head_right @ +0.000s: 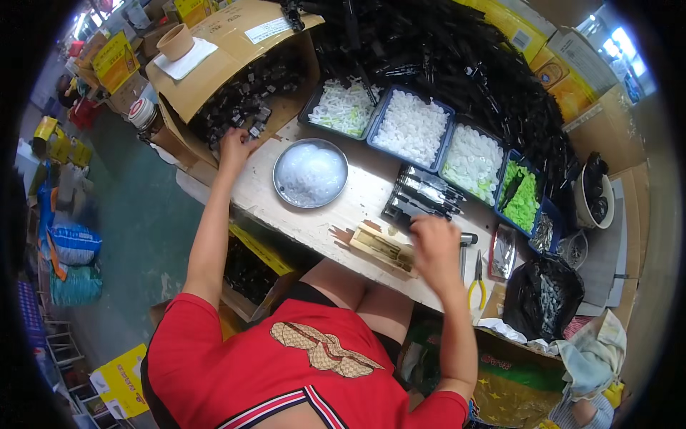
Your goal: Assembling small plastic parts into a housing unit at a workshop station.
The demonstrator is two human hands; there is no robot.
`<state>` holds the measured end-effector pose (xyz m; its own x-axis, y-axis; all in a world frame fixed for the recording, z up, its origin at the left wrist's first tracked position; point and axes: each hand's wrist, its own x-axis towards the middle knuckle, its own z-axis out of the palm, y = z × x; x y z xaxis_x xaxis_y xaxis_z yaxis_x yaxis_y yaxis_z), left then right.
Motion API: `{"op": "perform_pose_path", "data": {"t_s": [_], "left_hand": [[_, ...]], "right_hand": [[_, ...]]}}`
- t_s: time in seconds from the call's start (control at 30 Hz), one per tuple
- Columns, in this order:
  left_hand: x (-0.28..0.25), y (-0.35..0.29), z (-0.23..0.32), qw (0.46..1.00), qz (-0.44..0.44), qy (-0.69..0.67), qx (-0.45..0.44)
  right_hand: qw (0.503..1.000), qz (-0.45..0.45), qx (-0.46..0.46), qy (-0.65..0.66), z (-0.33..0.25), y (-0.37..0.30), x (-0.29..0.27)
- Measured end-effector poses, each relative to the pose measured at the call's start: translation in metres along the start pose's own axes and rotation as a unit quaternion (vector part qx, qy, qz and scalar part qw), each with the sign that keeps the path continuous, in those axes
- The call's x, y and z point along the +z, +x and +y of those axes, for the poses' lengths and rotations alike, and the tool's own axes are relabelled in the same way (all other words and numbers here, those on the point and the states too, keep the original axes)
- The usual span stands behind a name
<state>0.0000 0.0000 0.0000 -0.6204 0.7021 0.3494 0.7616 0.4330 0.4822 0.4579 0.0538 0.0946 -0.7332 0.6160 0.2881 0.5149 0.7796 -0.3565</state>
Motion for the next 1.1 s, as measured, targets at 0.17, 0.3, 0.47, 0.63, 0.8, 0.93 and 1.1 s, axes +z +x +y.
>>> {"op": "perform_pose_path", "data": {"t_s": [0.17,0.3,0.47,0.63,0.8,0.93,1.1], "left_hand": [[-0.017,-0.042,0.018,0.997,0.032,0.012,0.07],[0.011,-0.056,0.035,0.992,0.072,0.049,0.093],[-0.004,-0.06,0.034,0.994,0.037,0.073,0.077],[-0.019,-0.067,0.038,0.998,0.01,0.067,0.02],[-0.029,-0.076,0.062,0.948,0.008,-0.316,-0.04],[-0.043,-0.09,0.112,0.762,-0.225,-0.591,-0.141],[-0.049,-0.118,0.176,0.709,-0.339,-0.609,-0.114]], "right_hand": [[0.994,-0.034,0.007,-0.103,-0.04,-0.019,0.029],[0.987,-0.027,-0.015,-0.156,-0.025,-0.037,0.069],[0.987,-0.058,0.016,-0.149,-0.06,-0.034,0.081],[0.985,-0.044,0.008,-0.167,-0.059,-0.035,0.082],[0.99,-0.029,0.017,-0.133,-0.057,-0.041,0.081],[0.993,0.111,0.016,-0.027,-0.042,-0.041,0.088],[0.971,0.205,0.056,0.107,-0.039,-0.035,0.075]]}}
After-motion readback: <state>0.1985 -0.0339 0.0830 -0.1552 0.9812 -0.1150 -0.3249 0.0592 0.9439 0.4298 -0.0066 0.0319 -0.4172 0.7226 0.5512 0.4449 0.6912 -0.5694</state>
